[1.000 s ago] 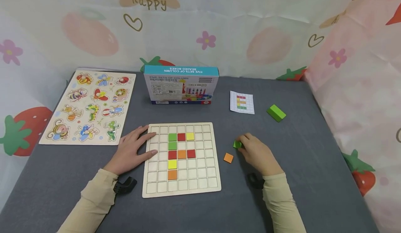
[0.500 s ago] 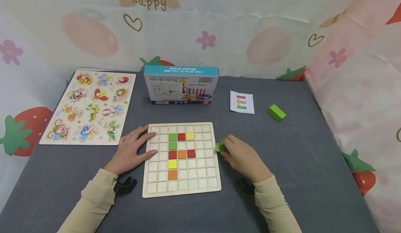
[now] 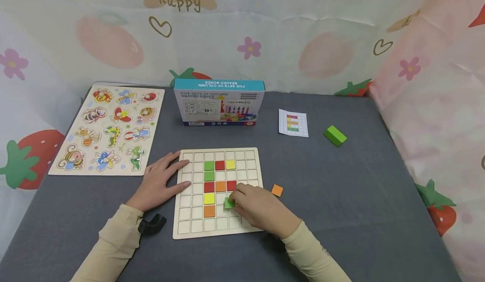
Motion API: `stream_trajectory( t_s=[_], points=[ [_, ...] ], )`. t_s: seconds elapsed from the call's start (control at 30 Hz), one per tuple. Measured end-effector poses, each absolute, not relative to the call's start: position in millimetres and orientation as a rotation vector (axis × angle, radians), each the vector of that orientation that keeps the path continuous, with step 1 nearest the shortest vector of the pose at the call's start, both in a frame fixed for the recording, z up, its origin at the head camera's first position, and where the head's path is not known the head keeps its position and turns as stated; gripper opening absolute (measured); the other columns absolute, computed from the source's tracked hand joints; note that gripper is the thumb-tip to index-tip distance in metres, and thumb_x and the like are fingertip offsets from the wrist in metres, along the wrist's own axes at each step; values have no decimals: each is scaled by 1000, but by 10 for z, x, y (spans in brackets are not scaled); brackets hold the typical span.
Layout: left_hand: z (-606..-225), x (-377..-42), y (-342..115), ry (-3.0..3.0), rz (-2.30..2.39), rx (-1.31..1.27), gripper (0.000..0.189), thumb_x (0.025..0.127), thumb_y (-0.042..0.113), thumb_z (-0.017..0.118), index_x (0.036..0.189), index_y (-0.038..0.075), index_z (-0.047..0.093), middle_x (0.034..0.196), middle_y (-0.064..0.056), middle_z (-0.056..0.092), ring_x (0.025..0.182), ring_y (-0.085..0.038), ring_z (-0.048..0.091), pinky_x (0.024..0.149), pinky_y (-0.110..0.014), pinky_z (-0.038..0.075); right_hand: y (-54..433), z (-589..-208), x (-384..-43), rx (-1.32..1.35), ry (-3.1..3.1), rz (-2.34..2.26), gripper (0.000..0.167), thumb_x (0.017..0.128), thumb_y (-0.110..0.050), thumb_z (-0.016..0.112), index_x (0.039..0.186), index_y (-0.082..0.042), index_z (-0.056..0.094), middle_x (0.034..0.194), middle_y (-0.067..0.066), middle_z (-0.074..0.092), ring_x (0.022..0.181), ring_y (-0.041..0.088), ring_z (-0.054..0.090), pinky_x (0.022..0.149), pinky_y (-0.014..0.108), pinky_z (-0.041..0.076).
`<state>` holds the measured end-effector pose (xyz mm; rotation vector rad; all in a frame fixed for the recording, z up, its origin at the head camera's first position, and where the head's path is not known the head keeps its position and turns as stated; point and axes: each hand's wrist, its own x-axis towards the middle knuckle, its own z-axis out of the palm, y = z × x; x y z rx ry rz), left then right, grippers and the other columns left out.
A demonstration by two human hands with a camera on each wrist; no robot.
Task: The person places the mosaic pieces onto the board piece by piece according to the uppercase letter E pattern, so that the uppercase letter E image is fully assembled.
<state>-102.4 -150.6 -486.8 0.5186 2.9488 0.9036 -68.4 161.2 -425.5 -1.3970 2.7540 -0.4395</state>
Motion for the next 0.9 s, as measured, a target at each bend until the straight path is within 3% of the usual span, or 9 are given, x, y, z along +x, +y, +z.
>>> stream_trajectory(
  t_s=[0.9],
  points=[
    [-4857, -1033, -1502, 2940, 877, 508, 65, 87, 53, 62, 143, 24, 46, 157, -7, 26, 146, -31, 17, 107, -58, 17, 1420, -4376, -626, -1422, 2679, -371, 16, 93, -25, 65, 108, -20, 63, 104, -7, 60, 90, 8, 58, 83, 25, 50]
  ],
)
